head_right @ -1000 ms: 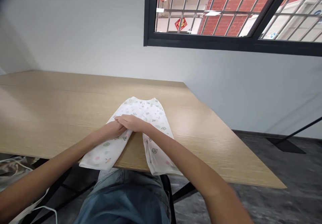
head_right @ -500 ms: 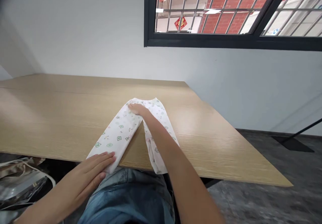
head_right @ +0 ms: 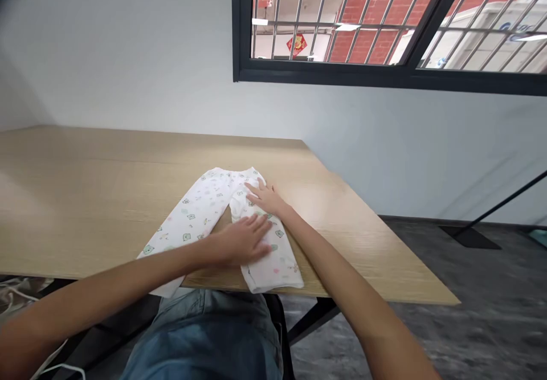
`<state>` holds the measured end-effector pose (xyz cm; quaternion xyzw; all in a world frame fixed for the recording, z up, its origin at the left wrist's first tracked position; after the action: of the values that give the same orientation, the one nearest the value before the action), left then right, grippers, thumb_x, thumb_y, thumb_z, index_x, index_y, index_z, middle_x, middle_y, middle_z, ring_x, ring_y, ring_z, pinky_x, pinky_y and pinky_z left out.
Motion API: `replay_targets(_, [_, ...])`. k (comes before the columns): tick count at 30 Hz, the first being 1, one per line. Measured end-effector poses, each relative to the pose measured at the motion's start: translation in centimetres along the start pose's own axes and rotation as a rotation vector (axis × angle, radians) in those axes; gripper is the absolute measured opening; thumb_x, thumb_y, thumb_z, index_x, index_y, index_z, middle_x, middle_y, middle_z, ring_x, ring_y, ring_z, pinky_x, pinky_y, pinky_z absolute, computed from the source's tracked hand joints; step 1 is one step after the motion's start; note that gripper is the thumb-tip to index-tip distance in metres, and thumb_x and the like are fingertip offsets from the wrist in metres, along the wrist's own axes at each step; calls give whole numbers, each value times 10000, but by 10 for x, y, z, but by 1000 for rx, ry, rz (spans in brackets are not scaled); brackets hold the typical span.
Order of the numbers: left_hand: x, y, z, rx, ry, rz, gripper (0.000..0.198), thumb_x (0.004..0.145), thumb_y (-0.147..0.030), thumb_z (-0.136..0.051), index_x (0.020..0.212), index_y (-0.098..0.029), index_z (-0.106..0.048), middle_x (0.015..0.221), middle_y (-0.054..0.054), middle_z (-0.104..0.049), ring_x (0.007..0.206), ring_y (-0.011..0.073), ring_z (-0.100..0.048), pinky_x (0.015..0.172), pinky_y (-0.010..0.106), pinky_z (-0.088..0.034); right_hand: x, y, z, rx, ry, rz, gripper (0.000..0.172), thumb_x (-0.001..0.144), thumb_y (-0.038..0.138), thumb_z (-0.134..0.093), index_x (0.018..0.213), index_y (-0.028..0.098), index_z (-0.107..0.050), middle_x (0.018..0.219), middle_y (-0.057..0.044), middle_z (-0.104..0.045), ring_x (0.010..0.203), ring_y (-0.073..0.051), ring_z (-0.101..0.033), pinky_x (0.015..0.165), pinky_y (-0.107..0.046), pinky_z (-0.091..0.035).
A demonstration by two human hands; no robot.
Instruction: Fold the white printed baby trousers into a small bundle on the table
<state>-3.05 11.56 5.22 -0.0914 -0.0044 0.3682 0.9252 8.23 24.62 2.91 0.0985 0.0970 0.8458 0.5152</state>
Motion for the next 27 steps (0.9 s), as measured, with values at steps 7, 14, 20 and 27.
replay_targets(7, [-64,-73,-35,-86,-200,-86,727,856,-601,-377,1319,-41,-379,1391,178,-377,1270,338,-341,1043,430,-316,43,-10,-3,200,-216,-165,470,898,312,-429,1363,254,-407,1331,-100,-452,1234,-316,-355,1018,-483,-234])
replay_targets(14, [-20,-78,-32,-164,-291,139,414,824,-471,-546,1189,-290,-471,1015,70,-556,914,281,-528,742,480,-452,27,-29,6,525,-372,-245,488,794,194,-434,1274,181,-523,934,-12,-668,840,-177,-593,804,-298,-452])
replay_targets(20, [-14,-89,-49,-104,-338,218,169,887,-357,-467,1010,-276,-550,956,90,-548,897,285,-516,712,486,-421,19,-38,17,741,-267,-246,204,704,210,-609,865,161,-725,876,-41,-688,817,-192,-600,808,-309,-445])
replay_targets(27, [-34,-63,-27,-464,-445,149,16,828,-182,-467,819,-195,-471,795,24,-586,740,172,-547,664,306,-427,19,-32,24,956,-223,-194,344,781,296,-546,1044,107,-660,975,-124,-667,849,-216,-605,767,-334,-462])
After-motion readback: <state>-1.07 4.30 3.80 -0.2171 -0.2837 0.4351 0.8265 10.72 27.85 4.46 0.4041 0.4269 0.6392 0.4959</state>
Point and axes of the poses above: each hand's wrist, its own x-axis towards the middle knuckle, its own z-axis out of the back of the hand, y = z × x, the point moved 2 cm from there along x, towards the middle knuckle
